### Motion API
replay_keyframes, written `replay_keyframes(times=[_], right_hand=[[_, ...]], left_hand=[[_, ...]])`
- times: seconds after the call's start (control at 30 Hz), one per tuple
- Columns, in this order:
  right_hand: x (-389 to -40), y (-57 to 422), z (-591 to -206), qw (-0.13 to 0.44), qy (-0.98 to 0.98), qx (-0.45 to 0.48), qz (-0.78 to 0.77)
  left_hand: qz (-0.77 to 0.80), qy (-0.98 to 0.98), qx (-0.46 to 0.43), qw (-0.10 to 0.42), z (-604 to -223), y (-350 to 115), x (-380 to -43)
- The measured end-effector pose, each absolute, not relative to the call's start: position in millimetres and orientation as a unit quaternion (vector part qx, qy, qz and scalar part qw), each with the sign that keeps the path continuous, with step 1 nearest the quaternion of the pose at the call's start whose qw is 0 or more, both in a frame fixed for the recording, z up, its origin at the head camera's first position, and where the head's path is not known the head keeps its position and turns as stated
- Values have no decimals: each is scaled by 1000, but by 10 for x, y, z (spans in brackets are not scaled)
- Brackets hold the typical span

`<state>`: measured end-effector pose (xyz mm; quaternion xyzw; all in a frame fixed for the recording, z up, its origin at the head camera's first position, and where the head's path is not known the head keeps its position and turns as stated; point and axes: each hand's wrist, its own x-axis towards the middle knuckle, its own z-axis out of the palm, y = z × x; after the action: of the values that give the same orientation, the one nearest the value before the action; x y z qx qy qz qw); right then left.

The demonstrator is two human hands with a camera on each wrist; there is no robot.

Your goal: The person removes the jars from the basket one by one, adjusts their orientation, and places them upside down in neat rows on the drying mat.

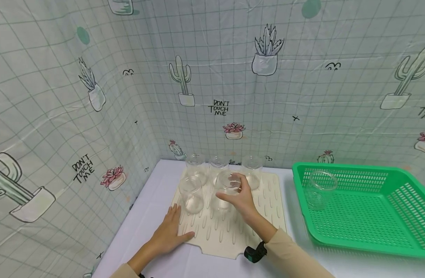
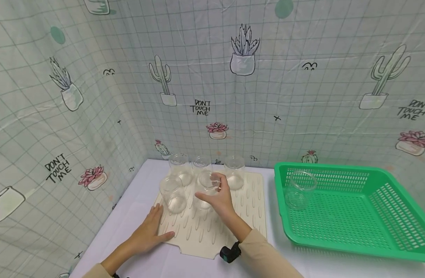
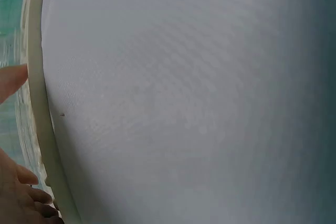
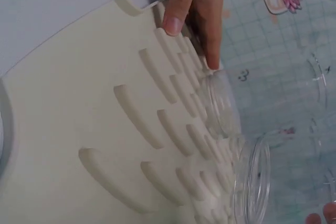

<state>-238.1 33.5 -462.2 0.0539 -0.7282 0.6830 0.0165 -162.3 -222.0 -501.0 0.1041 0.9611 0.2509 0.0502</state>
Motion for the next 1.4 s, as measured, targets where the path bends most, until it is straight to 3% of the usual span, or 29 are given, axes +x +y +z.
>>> replay_keyframes(times=[0.33, 0.73, 0.97, 1.4], right_hand=[[-2303, 229, -4461, 1, -735, 90, 673], [-2353, 156, -4544, 16, -751, 109, 651], [-2473, 131, -4788, 20, -761, 117, 638], [-2534, 178, -4854, -14, -791, 120, 600]], left_hand=[[237, 964, 111, 55, -5001, -2221, -1602], [221, 966, 122, 56, -4999, -2216, -1604], [222, 965, 126, 59, -5004, -2223, -1598], [215, 966, 123, 69, -5036, -2229, -1606]])
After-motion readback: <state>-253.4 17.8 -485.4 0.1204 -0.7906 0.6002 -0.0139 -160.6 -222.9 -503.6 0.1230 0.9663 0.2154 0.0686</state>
